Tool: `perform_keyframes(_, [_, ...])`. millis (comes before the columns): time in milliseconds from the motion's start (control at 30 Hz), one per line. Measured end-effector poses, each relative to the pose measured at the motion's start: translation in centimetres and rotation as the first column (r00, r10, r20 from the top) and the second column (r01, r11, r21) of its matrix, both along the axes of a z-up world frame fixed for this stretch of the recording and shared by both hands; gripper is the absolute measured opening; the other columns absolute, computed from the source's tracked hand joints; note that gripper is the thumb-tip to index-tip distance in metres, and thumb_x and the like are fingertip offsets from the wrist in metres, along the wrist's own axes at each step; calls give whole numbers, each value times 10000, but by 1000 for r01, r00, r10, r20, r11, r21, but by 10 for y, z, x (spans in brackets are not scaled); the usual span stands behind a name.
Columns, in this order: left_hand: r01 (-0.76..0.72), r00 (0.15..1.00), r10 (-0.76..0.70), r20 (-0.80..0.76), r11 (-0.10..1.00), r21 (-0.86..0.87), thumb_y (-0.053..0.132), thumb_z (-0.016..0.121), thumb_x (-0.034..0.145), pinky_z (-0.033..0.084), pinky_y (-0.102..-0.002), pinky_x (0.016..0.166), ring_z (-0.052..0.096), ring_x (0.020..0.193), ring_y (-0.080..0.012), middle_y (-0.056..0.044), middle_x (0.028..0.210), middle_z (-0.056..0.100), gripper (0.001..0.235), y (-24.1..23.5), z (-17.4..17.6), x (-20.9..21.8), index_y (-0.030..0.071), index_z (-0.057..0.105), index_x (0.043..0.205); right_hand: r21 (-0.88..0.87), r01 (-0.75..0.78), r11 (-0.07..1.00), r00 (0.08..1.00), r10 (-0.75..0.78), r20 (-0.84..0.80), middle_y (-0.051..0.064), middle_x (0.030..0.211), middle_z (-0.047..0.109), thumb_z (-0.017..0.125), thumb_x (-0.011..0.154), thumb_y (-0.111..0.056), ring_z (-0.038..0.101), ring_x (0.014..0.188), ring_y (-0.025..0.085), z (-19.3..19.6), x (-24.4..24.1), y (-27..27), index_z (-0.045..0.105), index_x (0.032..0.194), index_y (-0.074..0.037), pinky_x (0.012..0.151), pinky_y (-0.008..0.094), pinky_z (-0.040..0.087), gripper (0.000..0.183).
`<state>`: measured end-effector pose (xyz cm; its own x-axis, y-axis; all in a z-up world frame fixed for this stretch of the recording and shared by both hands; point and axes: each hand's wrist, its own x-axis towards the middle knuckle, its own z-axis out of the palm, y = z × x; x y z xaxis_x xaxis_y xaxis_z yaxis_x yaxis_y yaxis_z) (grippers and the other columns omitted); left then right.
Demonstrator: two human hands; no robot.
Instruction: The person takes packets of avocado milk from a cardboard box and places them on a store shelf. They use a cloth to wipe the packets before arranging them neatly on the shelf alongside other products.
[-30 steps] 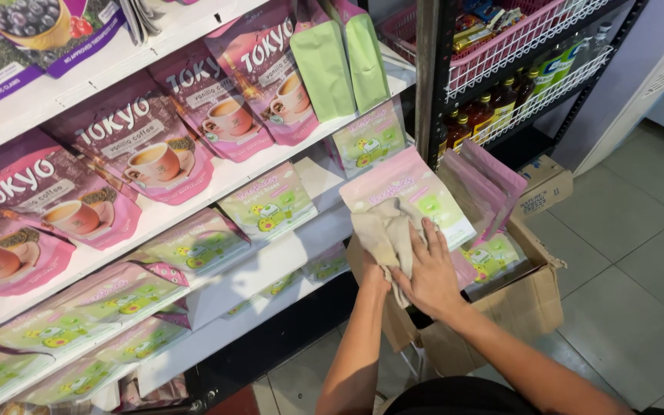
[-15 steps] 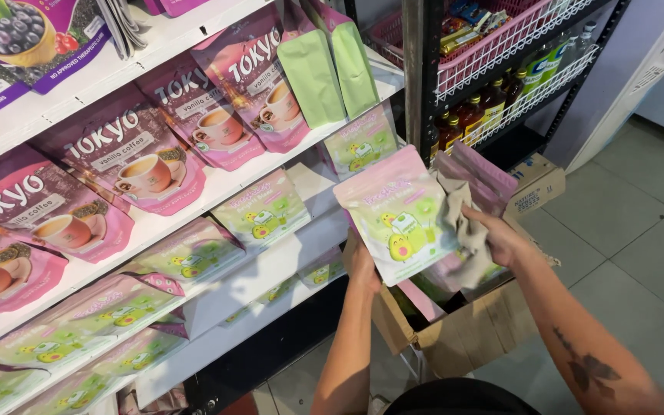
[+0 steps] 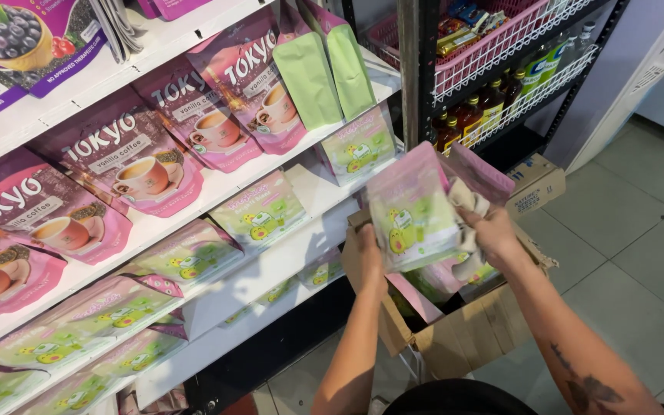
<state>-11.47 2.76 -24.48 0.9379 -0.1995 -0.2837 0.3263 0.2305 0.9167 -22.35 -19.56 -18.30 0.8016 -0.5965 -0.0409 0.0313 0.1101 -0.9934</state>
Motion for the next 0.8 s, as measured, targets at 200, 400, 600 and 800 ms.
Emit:
perform_keyframes(200, [335, 938, -346, 21, 891, -307, 665, 534, 899, 387, -406, 1183, 417, 1451, -179, -21, 1603, 403, 817, -21, 77, -54, 226, 350, 1563, -711, -52, 701, 959, -164, -231, 236, 848, 737, 730, 893, -270, 742, 735, 310, 82, -10, 85, 729, 1043, 38, 717, 423, 581, 343])
perform_keyframes(400, [189, 860, -469, -200, 658, -729, 637, 470, 961, 506, -466, 1036, 677, 1151, -284, -80, 1270, 708, 669, 8, 60, -36, 135, 615, 1379, -619, -267, 739, 961, 153, -231, 242, 904, 757, 726, 885, -338, 736, 833, 390, 110, -14, 109, 724, 1039, 13, 752, 483, 579, 383])
perform_keyframes(600, [193, 802, -576, -159, 502, -843, 549, 500, 995, 500, -490, 1051, 660, 1159, -320, -123, 1290, 670, 606, 19, 15, -17, 86, 584, 1377, -888, -284, 361, 957, 56, -283, 235, 1365, 587, 636, 899, -531, 572, 1209, 468, 94, -11, 84, 674, 1237, 0, 1006, 505, 472, 630])
perform_keyframes(800, [317, 806, -561, -188, 678, -663, 531, 531, 969, 531, -403, 1006, 676, 1155, -212, -50, 1315, 689, 575, 9, -36, -4, 136, 627, 1376, -986, -153, 65, 988, 15, -153, 229, 1544, 442, 519, 906, -647, 285, 1409, 566, 77, -5, 123, 587, 1397, -55, 1079, 665, 254, 773])
